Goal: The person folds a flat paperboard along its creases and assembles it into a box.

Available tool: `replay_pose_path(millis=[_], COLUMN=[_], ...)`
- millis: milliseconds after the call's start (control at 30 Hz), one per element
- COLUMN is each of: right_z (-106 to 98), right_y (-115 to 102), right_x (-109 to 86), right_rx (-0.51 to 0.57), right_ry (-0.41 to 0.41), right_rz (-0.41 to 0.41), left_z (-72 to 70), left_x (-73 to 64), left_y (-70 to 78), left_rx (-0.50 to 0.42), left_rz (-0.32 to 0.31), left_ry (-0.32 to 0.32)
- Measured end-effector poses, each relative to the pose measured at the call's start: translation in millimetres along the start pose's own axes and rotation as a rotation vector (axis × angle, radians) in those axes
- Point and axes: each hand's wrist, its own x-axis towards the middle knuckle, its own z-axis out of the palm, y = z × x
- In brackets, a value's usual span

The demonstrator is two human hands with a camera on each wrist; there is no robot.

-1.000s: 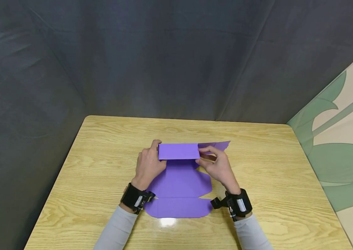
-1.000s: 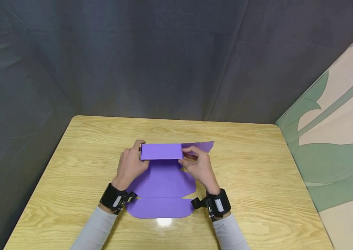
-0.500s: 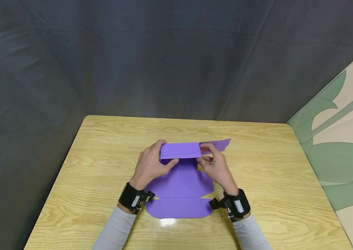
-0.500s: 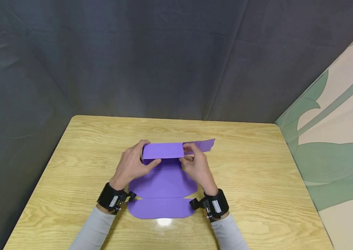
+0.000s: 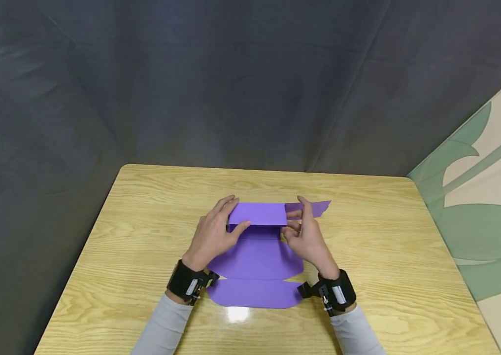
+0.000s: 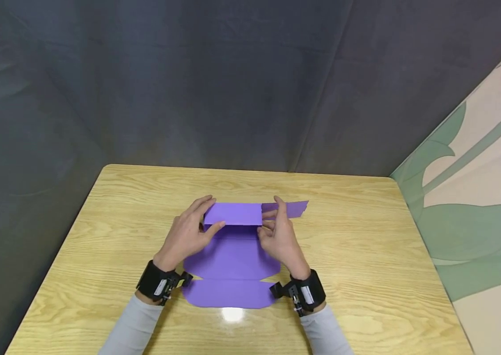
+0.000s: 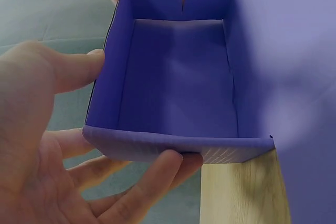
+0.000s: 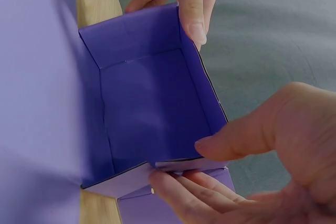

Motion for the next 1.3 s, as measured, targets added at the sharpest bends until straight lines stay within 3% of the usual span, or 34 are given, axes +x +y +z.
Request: replay_pose_path(millis=[300,667,1100,1300], right_z=[2,1,-2,0], right_y=[-2,-9,-12,-15], right_x=[0.6,1.0,-0.4,-2.8], right_rx=[0.023,-0.282,-0.315,-0.514], right_ry=[-0.004,0.053,0.050,0.105], right_rz=[0.054,-0.037,-0.042,-0.084], left_z=[0.5,-3.3,-5.0,-5.1], left_x=[0.6,0.9,2.0,2.4], left_y=[-3.7,-7.8,-8.8,-7.9], left_rx=[0.023,0.022,0.027,0.031], left_rz=[0.032,0.014,-0.013,-0.023], left_ry=[0.021,0.013,-0.014,-0.014])
